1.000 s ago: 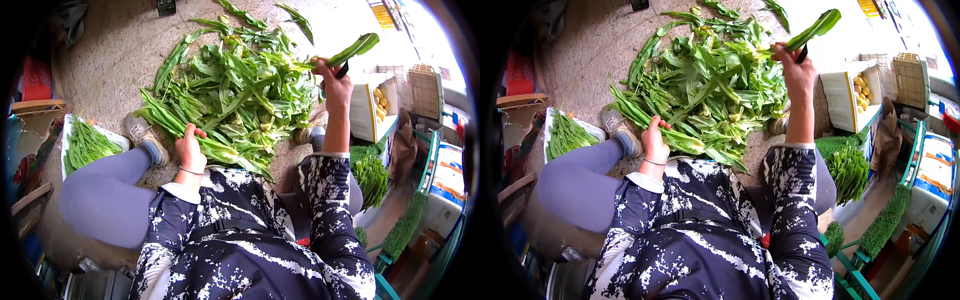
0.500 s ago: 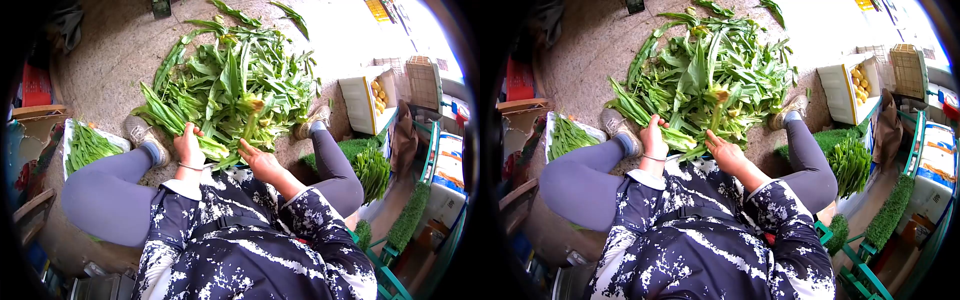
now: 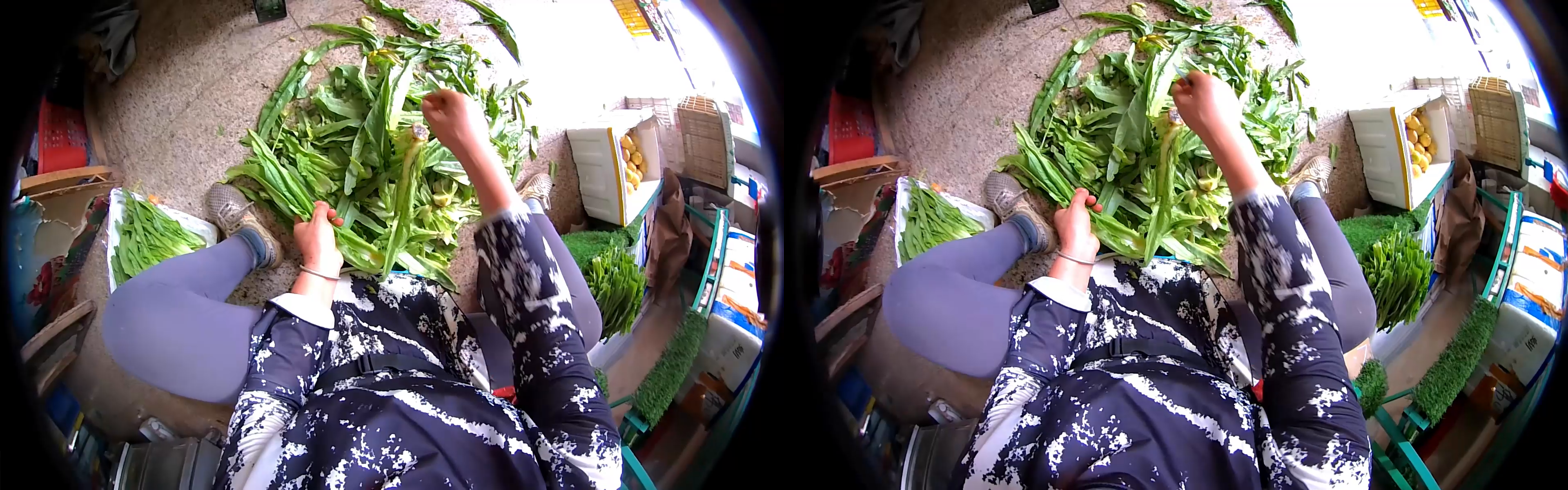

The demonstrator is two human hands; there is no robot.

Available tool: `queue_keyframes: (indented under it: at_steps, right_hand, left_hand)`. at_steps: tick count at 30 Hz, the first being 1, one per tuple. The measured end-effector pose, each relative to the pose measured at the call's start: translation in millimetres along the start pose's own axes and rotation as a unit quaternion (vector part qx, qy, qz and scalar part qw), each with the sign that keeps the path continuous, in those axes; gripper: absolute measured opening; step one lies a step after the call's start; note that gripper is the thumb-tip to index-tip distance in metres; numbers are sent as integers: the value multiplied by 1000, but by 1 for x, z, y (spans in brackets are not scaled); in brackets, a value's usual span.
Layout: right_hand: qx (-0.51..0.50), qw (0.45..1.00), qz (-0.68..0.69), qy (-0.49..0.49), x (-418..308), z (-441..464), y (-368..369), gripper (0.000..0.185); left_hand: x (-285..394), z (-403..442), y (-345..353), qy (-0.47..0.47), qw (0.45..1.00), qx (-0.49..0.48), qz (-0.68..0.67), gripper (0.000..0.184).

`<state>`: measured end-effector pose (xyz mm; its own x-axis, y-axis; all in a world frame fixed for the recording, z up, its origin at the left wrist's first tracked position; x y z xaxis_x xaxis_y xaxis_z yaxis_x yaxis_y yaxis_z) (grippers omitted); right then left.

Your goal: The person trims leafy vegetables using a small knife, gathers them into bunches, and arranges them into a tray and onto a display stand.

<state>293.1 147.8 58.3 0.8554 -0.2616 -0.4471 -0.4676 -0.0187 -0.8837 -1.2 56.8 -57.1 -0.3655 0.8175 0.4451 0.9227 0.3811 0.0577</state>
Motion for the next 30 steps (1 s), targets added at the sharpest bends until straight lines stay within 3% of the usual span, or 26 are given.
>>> queue_keyframes:
  at_steps: [2, 4, 5, 8, 11, 12, 14, 16, 19, 25, 27, 30]
  right_hand:
    - [-177, 979, -42, 96, 21, 36, 47, 46]
    - [-256, 960, -105, 41, 22, 56, 84, 59]
    - [-330, 939, -73, 56, 27, 54, 99, 62]
    - [-406, 908, -103, 5, 19, 54, 115, 49]
    - [-472, 878, -77, 18, 21, 33, 131, 39]
    - [-473, 877, -79, 19, 24, 22, 134, 39]
    - [-370, 926, -57, -48, 15, 3, 130, 31]
    - [-380, 924, -42, 1, -5, -45, 109, 29]
    - [-332, 937, -97, -47, -33, -100, 109, 24]
    - [-235, 960, -115, -97, -33, -155, 152, 25]
    - [-162, 977, -96, -105, -35, -154, 151, 22]
    - [-127, 987, -76, -64, -32, -149, 151, 21]
  left_hand:
    - [1, -2, 0, 0, 1000, -2, -4, 14]
    - [2, -2, 0, -14, 1000, -6, 10, 11]
    - [5, -5, 0, -7, 1000, -2, 7, 11]
    - [9, 0, -5, 5, 1000, 9, 4, 9]
    - [12, 3, -5, 2, 999, -3, 32, 9]
    - [18, 0, -3, 0, 1000, -4, 31, 9]
    - [44, -11, 0, 66, 996, 7, 54, 7]
    - [64, -15, 3, 130, 989, -9, 68, 8]
    - [81, -28, 10, 168, 982, -18, 84, 9]
    - [71, -14, 5, 167, 979, -9, 115, 9]
    - [66, -9, 4, 156, 980, -5, 121, 9]
    - [57, -2, 0, 139, 984, -5, 115, 12]
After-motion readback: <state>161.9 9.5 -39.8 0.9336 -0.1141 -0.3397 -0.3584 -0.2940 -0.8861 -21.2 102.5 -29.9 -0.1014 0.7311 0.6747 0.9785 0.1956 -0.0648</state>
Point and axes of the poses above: each hand's wrist, its own z-axis towards the middle knuckle, its own y-axis out of the palm, x = y × z, the point moved 8 cm from there along z, towards the middle knuckle, and after that the axes turned 15 degrees about -y, right-handed, at the moved point
